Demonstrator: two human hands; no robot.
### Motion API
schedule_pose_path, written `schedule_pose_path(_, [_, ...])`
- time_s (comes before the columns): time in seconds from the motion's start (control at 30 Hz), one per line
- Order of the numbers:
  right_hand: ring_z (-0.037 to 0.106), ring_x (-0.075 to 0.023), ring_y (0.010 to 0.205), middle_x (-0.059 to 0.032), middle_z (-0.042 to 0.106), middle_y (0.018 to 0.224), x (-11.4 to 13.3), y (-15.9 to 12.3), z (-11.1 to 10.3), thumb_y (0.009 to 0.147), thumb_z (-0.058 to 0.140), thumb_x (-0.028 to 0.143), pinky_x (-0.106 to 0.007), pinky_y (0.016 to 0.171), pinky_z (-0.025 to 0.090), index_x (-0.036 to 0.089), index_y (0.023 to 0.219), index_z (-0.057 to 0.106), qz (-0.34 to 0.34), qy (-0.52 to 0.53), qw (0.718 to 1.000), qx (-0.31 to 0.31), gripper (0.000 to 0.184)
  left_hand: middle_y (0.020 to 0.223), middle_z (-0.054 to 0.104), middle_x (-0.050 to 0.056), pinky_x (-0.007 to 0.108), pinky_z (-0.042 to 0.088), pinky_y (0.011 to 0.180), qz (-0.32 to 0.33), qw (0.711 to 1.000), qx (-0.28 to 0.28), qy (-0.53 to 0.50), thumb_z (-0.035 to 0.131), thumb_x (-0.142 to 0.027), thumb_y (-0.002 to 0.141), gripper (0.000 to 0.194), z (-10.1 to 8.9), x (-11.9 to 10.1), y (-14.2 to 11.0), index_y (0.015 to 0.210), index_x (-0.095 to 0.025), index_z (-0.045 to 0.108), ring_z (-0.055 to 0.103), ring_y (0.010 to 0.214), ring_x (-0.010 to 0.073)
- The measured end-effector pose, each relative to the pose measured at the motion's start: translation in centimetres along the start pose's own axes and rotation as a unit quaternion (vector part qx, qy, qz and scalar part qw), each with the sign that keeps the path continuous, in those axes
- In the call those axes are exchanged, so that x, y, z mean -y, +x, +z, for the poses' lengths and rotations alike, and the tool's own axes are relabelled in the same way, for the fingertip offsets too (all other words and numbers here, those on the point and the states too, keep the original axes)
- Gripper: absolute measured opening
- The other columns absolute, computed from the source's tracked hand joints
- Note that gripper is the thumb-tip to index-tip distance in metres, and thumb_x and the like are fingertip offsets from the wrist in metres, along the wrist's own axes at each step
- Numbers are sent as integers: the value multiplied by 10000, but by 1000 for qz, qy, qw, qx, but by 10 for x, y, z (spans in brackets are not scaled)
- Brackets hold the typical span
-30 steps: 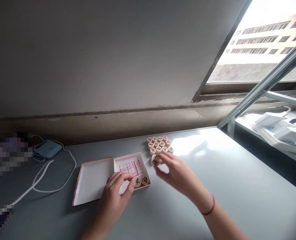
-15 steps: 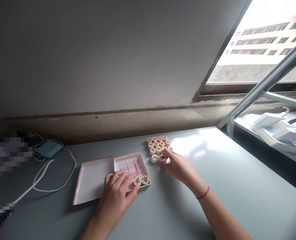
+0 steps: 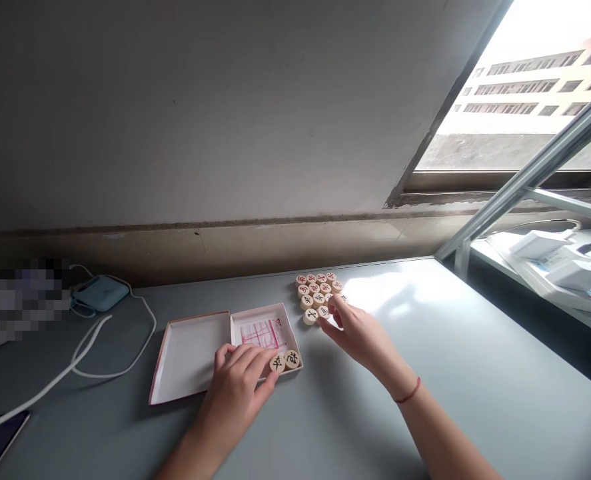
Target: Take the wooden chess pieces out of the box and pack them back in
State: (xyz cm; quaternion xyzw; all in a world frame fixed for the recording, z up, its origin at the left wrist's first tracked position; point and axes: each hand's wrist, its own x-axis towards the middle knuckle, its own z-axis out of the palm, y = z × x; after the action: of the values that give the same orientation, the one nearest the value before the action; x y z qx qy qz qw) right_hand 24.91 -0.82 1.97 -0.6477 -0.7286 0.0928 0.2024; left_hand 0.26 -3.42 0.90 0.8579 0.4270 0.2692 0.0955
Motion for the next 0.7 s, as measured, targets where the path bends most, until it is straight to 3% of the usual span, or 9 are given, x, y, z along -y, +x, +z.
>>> schedule_pose_path(0.13, [484, -108, 540, 17, 561, 700, 21, -6, -1, 871, 523, 280, -214, 495, 355, 221, 801, 415, -82, 77, 993, 32, 142, 940, 715, -8, 324, 344, 850, 5, 1000, -3, 1, 519, -165, 878, 181, 0, -1, 1, 1011, -243, 613, 646, 863, 163])
schedule_pose_path(0.33, [589, -117, 660, -33, 627, 926, 50, -17, 10, 803, 614, 212, -215, 569, 431, 203, 940, 560, -177, 128, 971, 103, 148, 872, 711, 8, 320, 366, 818, 11, 1000, -8, 15, 454, -150, 893, 167, 0, -2, 3, 935, -219, 600, 642, 813, 166])
schedule_pose_path(0.57, [628, -109, 679, -12, 662, 881, 59, -21, 22, 816, 588, 130, -198, 602, 455, 202, 893, 596, -168, 165, 964, 119, 106, 852, 709, 18, 327, 378, 828, 5, 1000, -20, 4, 437, -191, 929, 163, 3, -1, 2, 913, -219, 597, 640, 795, 165])
schedule_pose_path(0.7, [593, -102, 642, -15, 655, 855, 51, -15, 9, 836, 599, 199, -202, 580, 446, 207, 899, 603, -150, 203, 964, 87, 64, 937, 709, 40, 340, 379, 856, 16, 999, -34, 20, 446, -235, 946, 150, 4, 1, 0, 1010, -211, 579, 641, 861, 178])
